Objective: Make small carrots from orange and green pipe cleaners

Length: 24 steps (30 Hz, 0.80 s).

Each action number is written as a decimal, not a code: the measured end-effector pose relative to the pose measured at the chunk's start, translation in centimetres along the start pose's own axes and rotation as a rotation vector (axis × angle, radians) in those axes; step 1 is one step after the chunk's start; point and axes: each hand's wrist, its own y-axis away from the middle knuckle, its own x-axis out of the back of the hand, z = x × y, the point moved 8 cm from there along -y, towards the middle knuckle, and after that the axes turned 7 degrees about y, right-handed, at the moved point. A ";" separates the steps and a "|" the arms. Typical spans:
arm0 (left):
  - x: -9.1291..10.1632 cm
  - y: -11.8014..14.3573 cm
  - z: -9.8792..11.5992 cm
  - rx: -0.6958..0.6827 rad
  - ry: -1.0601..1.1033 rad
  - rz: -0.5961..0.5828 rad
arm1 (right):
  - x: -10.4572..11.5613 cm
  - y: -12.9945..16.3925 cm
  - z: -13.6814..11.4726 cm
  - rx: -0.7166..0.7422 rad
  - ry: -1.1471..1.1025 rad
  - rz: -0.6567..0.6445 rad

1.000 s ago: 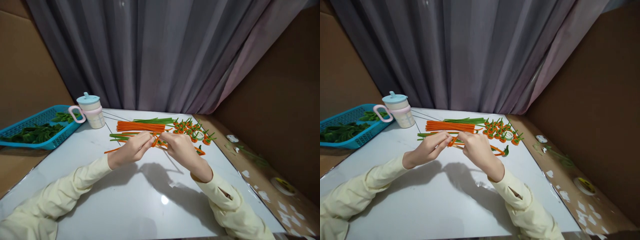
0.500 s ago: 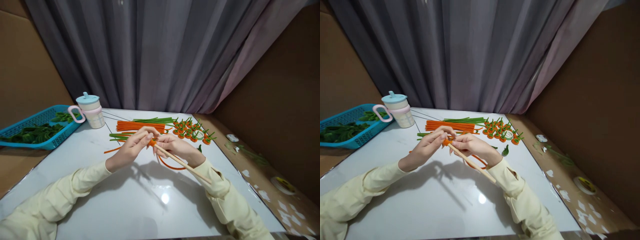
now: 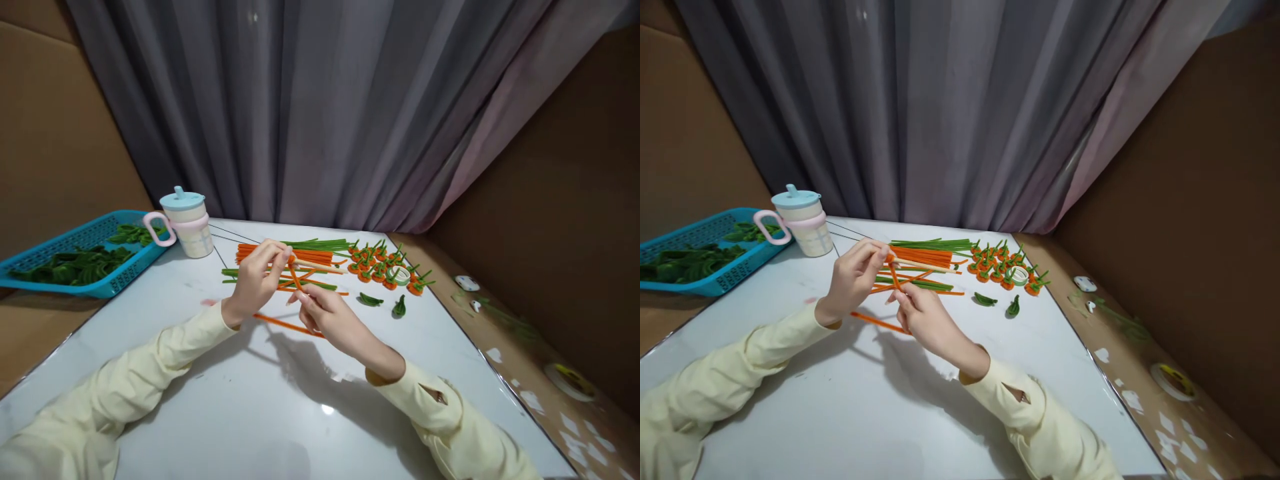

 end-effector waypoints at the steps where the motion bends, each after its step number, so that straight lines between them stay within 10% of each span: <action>1: -0.2 0.0 0.0 -0.040 -0.031 -0.011 | 0.5 0.2 -0.5 0.031 0.134 0.017; 12: -2.9 0.8 0.8 -0.169 -0.053 -0.344 | 5.4 1.0 -2.8 0.072 1.089 0.190; 24: -3.9 1.1 2.7 0.007 0.178 -0.623 | 6.7 -0.4 -1.6 0.176 0.816 0.179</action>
